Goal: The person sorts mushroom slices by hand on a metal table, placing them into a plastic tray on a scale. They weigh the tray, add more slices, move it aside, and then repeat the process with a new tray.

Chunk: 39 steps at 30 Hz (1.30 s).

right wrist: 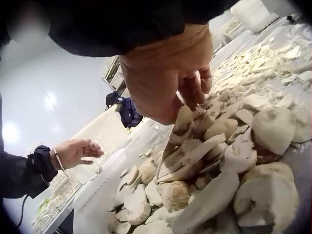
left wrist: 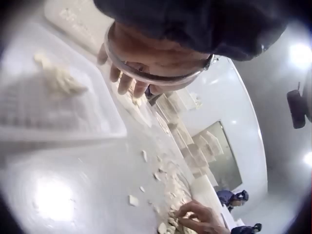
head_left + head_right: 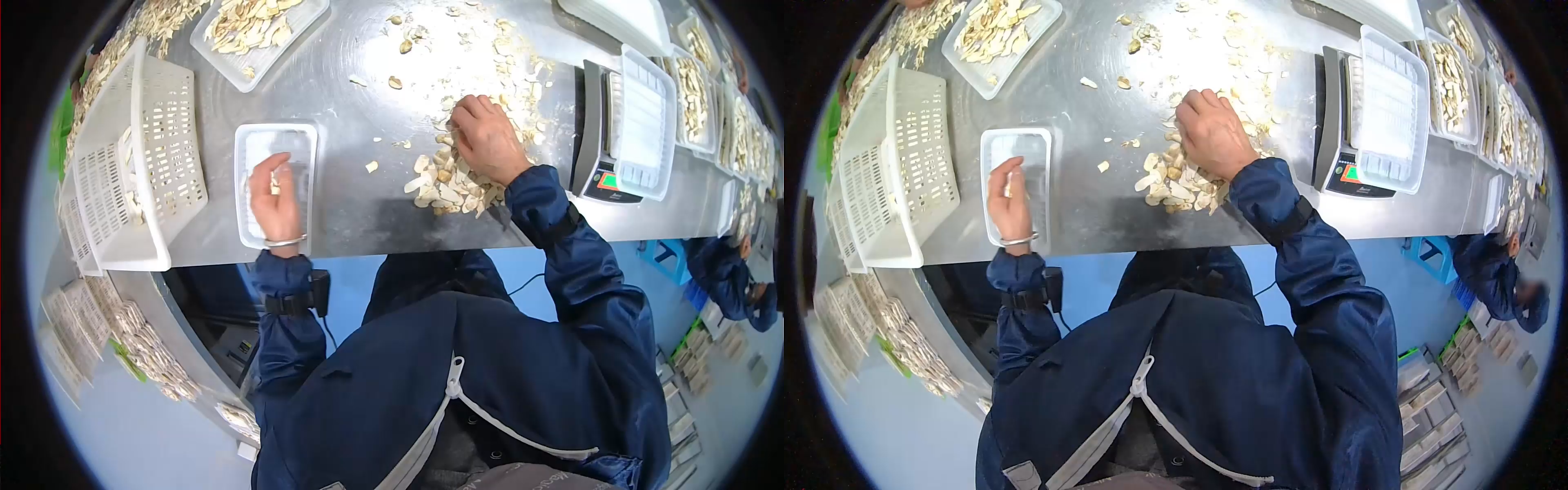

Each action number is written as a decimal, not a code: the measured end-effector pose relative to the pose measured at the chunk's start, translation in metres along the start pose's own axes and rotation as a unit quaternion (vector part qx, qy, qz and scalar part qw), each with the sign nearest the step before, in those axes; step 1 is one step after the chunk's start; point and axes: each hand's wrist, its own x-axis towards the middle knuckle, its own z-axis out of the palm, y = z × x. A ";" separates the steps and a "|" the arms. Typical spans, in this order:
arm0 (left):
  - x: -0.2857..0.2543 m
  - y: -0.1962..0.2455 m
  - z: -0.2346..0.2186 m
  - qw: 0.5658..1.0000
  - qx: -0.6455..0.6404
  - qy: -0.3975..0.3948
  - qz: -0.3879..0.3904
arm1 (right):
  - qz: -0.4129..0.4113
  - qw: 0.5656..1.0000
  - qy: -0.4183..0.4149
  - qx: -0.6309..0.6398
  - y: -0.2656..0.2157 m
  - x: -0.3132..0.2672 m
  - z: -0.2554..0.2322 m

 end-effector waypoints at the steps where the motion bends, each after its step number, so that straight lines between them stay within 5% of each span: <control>1: -0.005 0.011 0.015 0.999 -0.038 -0.012 -0.012 | 0.006 0.999 0.015 0.035 0.006 -0.001 0.000; 2: -0.010 0.026 0.035 0.996 -0.060 -0.063 -0.017 | 0.013 0.997 0.030 0.070 0.011 -0.005 -0.001; 4: -0.013 0.043 0.077 0.986 -0.053 -0.153 0.036 | 0.170 0.948 0.047 0.266 0.013 -0.019 -0.017; 7: -0.008 0.061 0.130 0.956 0.011 -0.206 0.206 | 0.286 0.793 0.100 0.529 0.034 -0.052 -0.040; 9: -0.003 0.068 0.148 0.935 0.062 -0.224 0.268 | 0.326 0.664 0.060 0.671 0.037 -0.071 -0.058; 10: -0.001 0.070 0.155 0.927 0.096 -0.237 0.274 | 0.343 0.655 0.064 0.670 0.030 -0.076 -0.066; 13: 0.001 0.067 0.169 0.903 0.157 -0.259 0.304 | 0.435 0.759 0.023 0.484 0.034 -0.091 -0.059; 14: 0.001 0.066 0.171 0.898 0.169 -0.264 0.310 | 0.367 0.830 0.065 0.415 0.033 -0.092 -0.041; 16: 0.001 0.072 0.171 0.891 0.184 -0.259 0.325 | 0.346 0.896 0.015 0.277 0.022 -0.086 -0.041; 20: 0.007 0.060 0.172 0.904 0.157 -0.261 0.299 | 0.245 0.965 0.013 0.090 0.002 -0.061 -0.031; 23: 0.003 0.054 0.159 0.943 -0.044 -0.327 -0.029 | 0.214 0.976 0.002 0.033 -0.001 -0.049 -0.020; 24: 0.004 0.042 0.156 0.916 -0.231 -0.318 -0.078 | 0.213 0.977 0.002 0.018 -0.001 -0.047 -0.015; 27: 0.014 0.038 0.142 0.820 -0.423 -0.332 -0.197 | 0.211 0.977 0.017 0.008 -0.001 -0.044 -0.005; 28: 0.018 0.039 0.143 0.808 -0.430 -0.346 -0.207 | 0.209 0.978 0.019 0.009 -0.001 -0.043 -0.004; 29: 0.019 0.040 0.147 0.864 -0.327 -0.344 -0.166 | 0.205 0.979 0.021 0.008 -0.001 -0.043 -0.006; 32: 0.018 0.065 0.157 0.945 -0.014 -0.323 -0.056 | 0.371 0.859 0.049 0.349 -0.007 -0.049 -0.033; 33: 0.016 0.066 0.162 0.951 0.037 -0.306 0.032 | 0.345 0.851 0.116 0.378 0.012 -0.063 -0.020; 35: 0.015 0.065 0.175 0.933 0.134 -0.262 0.207 | 0.402 0.700 0.178 0.563 0.018 -0.081 -0.039; 37: 0.015 0.063 0.183 0.918 0.161 -0.277 0.233 | 0.390 0.629 0.211 0.638 0.024 -0.103 -0.044; 39: 0.014 0.060 0.189 0.907 0.168 -0.273 0.272 | 0.398 0.624 0.212 0.639 0.022 -0.117 -0.046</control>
